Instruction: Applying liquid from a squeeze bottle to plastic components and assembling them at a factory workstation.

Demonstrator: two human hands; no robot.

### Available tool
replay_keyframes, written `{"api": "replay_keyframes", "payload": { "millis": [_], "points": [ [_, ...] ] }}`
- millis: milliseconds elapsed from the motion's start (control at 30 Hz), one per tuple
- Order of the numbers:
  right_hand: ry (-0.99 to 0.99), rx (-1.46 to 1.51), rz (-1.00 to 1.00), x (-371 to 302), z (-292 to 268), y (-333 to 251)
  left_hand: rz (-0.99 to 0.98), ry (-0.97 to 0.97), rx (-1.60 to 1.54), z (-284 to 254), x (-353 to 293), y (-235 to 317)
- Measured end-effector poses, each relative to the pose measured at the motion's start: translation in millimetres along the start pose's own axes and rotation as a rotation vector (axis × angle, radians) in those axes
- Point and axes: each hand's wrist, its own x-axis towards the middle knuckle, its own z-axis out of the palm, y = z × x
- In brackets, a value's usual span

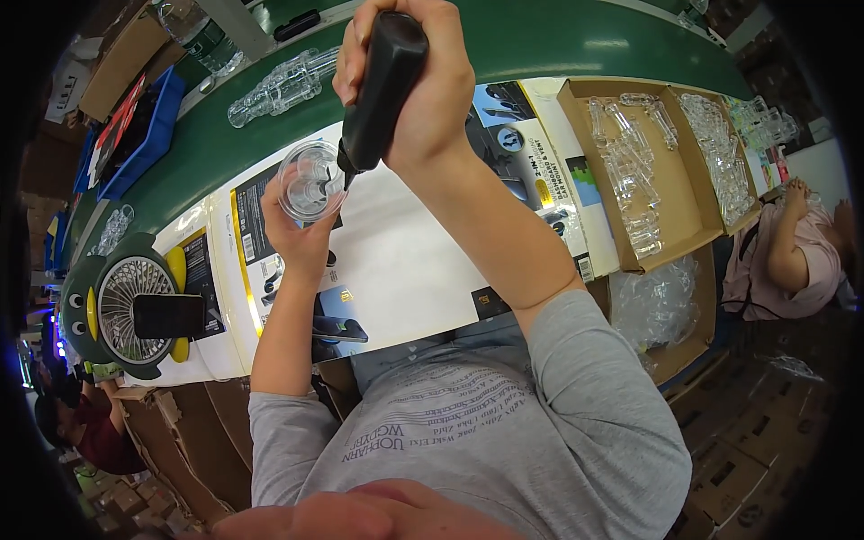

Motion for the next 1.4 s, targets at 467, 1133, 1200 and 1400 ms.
{"api": "replay_keyframes", "payload": {
  "millis": [467, 1133, 1200, 1400],
  "points": [
    [0.000, 0.070, 0.006, 2, -4, 1, 0.000, 0.015, -0.005, 1, 0, 0],
    [-0.010, 0.038, -0.025, 6, -11, -2, -0.007, -0.010, -0.005, 1, 0, 2],
    [-0.005, 0.049, -0.022, 6, -10, -3, -0.008, -0.011, 0.000, 0, -1, 2],
    [-0.006, 0.059, -0.032, 7, -12, -4, 0.013, -0.011, 0.017, 1, -1, 3]
  ]
}}
